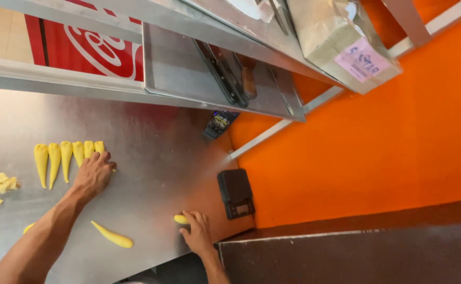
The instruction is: Shaping and arranging small pieces of yellow dough on a stainless steel table in a bakery.
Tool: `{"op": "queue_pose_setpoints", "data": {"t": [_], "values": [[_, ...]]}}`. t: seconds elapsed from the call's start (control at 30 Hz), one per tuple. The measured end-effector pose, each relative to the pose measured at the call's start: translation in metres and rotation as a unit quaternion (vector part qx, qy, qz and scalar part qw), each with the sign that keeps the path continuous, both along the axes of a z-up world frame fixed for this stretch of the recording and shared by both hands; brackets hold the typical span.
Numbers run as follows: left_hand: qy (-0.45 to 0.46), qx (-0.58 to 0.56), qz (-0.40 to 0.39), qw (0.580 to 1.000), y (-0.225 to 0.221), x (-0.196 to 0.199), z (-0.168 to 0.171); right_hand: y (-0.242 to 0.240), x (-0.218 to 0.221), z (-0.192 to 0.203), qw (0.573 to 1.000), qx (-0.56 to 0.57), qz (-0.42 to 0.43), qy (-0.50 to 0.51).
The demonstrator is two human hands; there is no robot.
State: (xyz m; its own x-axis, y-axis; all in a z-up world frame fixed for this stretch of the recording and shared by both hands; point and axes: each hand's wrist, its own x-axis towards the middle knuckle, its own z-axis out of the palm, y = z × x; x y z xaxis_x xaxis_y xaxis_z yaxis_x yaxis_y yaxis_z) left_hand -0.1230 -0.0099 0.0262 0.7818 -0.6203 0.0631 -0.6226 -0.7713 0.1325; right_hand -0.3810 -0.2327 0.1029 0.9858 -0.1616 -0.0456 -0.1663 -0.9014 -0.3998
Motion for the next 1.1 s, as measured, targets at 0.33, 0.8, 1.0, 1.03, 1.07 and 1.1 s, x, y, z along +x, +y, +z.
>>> {"op": "queue_pose_setpoints", "data": {"t": [0.33,0.8,1.0,1.03,1.07,1.1], "values": [[0.066,-0.021,-0.014,0.997,0.016,-0.029,0.003,-0.031,0.028,0.004,0.997,0.039,0.066,-0.011],[0.318,-0.183,-0.023,0.93,0.0,-0.151,0.024,-0.024,0.083,0.013,0.608,0.782,-0.131,0.048],[0.494,-0.292,0.11,0.811,-0.005,-0.099,0.103,0.016,0.102,0.042,0.743,0.655,-0.108,0.092],[0.49,-0.295,0.119,0.812,-0.005,-0.096,0.082,0.015,0.104,0.021,0.742,0.656,-0.099,0.097],[0.414,-0.259,0.14,0.861,-0.005,-0.093,0.06,0.013,0.106,0.0,0.845,0.522,-0.071,0.088],[0.342,-0.217,0.157,0.901,-0.005,-0.095,0.037,0.013,0.1,-0.023,0.923,0.375,-0.049,0.077]]}}
